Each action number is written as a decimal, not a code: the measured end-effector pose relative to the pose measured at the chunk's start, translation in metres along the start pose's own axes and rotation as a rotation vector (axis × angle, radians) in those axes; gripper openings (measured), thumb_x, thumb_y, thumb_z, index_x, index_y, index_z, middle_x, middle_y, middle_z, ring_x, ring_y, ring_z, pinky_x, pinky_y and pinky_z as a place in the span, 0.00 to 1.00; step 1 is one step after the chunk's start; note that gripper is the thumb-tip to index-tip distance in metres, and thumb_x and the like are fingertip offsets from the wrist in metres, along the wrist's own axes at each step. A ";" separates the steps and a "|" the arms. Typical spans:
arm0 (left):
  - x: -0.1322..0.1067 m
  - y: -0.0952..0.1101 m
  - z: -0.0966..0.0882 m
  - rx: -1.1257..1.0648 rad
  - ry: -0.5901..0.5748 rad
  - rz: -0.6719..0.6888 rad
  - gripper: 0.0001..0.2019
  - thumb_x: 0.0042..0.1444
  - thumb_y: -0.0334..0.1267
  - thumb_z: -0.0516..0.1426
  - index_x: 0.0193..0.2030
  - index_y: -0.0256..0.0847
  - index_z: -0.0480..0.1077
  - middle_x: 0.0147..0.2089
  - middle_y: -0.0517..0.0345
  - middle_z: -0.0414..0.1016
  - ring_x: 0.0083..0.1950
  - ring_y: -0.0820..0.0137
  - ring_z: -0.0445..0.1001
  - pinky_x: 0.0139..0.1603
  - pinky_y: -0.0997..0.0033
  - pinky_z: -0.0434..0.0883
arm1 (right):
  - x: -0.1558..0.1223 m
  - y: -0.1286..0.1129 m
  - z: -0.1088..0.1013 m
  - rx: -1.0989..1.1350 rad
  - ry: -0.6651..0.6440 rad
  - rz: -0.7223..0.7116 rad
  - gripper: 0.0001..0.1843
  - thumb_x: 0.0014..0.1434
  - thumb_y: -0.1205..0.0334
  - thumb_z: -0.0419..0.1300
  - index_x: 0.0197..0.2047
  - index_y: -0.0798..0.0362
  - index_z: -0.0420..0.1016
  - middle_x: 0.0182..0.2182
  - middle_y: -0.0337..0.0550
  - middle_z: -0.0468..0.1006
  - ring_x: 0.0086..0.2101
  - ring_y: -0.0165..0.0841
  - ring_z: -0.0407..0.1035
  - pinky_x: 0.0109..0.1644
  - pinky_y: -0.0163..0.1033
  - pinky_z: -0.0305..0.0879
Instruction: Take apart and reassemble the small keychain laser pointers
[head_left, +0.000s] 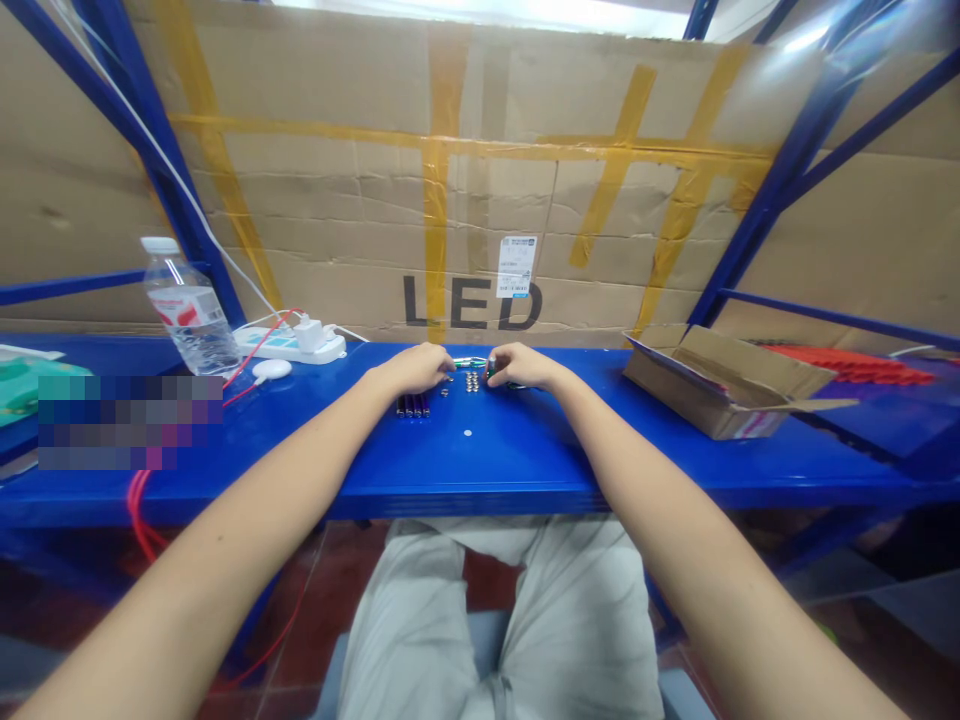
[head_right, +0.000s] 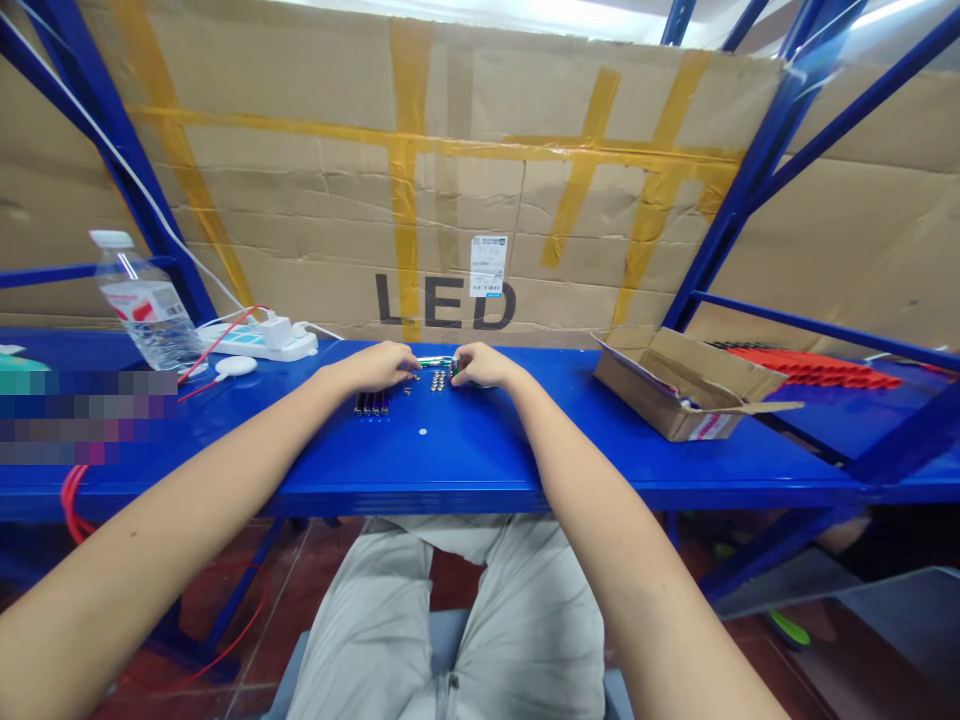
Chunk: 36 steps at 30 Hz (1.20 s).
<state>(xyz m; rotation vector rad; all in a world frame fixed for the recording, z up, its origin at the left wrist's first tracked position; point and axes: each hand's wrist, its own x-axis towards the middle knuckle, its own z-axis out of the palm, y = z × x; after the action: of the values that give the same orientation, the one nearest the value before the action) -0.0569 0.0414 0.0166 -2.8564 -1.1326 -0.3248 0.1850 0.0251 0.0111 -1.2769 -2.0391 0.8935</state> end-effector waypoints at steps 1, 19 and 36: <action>0.001 -0.001 0.002 0.021 -0.004 0.011 0.12 0.57 0.36 0.56 0.44 0.42 0.80 0.43 0.49 0.80 0.43 0.63 0.75 0.44 0.69 0.66 | 0.000 0.001 0.000 -0.049 -0.011 0.006 0.14 0.40 0.69 0.70 0.28 0.53 0.69 0.26 0.38 0.78 0.30 0.32 0.71 0.35 0.36 0.65; 0.009 0.006 0.005 0.046 -0.004 0.032 0.07 0.54 0.29 0.57 0.35 0.40 0.78 0.41 0.52 0.78 0.46 0.62 0.73 0.45 0.68 0.67 | 0.000 -0.005 -0.001 -0.188 -0.199 -0.140 0.13 0.40 0.70 0.65 0.33 0.55 0.78 0.28 0.36 0.78 0.30 0.29 0.68 0.36 0.33 0.62; 0.001 0.036 -0.015 -0.281 0.399 0.095 0.06 0.56 0.31 0.60 0.38 0.41 0.79 0.38 0.56 0.81 0.44 0.67 0.75 0.48 0.68 0.70 | -0.004 -0.007 -0.001 -0.223 -0.150 -0.093 0.11 0.42 0.68 0.65 0.34 0.55 0.76 0.28 0.38 0.77 0.32 0.31 0.69 0.36 0.34 0.63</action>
<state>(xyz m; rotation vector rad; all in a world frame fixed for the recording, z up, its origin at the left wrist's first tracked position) -0.0345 0.0142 0.0326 -2.8620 -0.9328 -1.0668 0.1837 0.0195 0.0167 -1.2494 -2.3499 0.7556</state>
